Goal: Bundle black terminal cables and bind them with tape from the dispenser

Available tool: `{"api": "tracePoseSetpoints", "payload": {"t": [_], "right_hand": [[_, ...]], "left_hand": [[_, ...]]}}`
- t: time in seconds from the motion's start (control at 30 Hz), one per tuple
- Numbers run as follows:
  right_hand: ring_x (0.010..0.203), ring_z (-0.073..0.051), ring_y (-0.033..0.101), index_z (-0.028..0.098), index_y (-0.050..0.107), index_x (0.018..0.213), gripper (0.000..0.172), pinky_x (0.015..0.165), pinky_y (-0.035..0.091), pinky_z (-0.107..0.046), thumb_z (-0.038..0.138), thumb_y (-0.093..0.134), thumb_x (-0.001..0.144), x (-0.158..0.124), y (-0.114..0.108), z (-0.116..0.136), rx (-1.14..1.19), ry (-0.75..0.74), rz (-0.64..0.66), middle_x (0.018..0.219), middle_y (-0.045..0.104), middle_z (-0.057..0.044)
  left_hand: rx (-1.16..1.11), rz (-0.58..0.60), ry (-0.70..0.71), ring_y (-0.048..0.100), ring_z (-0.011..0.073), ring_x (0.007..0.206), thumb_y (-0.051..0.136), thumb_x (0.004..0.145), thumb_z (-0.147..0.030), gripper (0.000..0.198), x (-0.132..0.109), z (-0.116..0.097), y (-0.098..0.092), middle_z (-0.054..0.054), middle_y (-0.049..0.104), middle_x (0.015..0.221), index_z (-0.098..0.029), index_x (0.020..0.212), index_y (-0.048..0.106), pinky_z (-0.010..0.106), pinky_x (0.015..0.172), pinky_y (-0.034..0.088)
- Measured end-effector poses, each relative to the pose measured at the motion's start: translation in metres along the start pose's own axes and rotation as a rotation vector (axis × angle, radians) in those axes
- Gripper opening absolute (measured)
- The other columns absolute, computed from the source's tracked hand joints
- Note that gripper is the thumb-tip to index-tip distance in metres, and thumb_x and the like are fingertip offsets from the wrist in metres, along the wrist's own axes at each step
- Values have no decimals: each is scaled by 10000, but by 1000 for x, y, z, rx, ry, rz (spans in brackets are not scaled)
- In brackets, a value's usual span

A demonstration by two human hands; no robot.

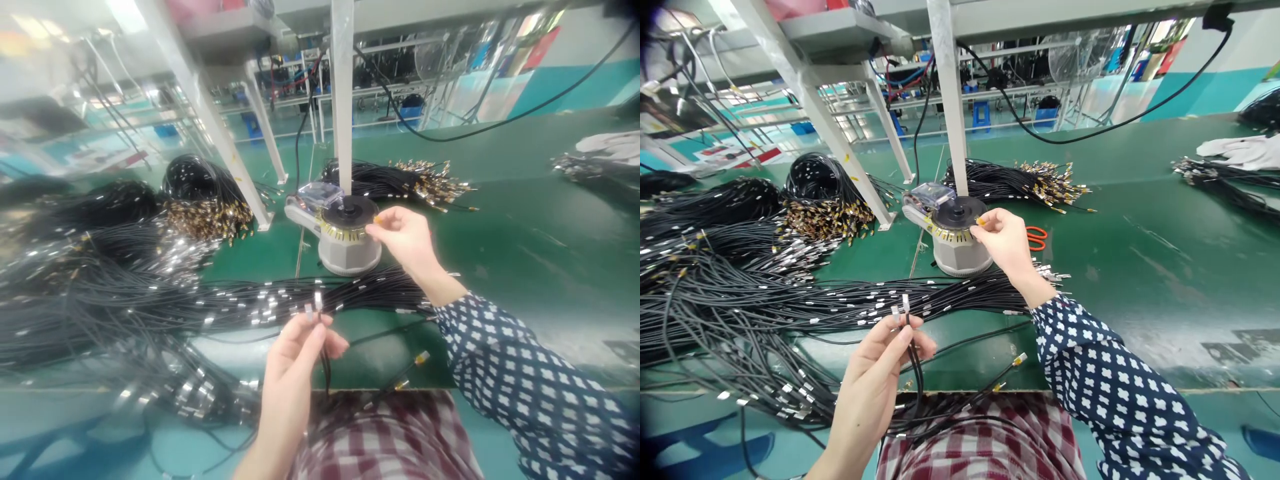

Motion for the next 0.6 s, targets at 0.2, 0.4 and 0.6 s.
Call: {"api": "tracePoseSetpoints", "payload": {"t": [0.2,0.4,0.6], "right_hand": [[717,-161,637,170,627,839,225,720,526,-309,236,760,670,-47,23,21,86,67,324,785,680,-27],[656,-127,524,174,606,747,135,614,423,-260,285,615,822,-107,57,28,75,130,702,720,588,3],[677,-129,521,172,621,693,118,626,374,-270,214,639,802,-111,59,41,-3,-25,710,753,611,-5]], "left_hand": [[-20,-92,48,595,129,644,769,718,-274,140,4,-3,-11,37,732,819,-177,811,731,266,663,492],[53,-42,43,565,105,599,720,780,-289,130,5,-1,-6,8,681,681,-172,836,715,228,630,461],[117,-7,66,578,126,604,692,811,-288,240,0,-6,-2,-4,660,600,-189,1030,683,228,615,437]]}}
Point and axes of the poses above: each hand's wrist, its own x-axis towards the middle knuckle, its own y-axis out of the palm, z = x × y, the point moved 10 cm from there along x, towards the middle knuckle
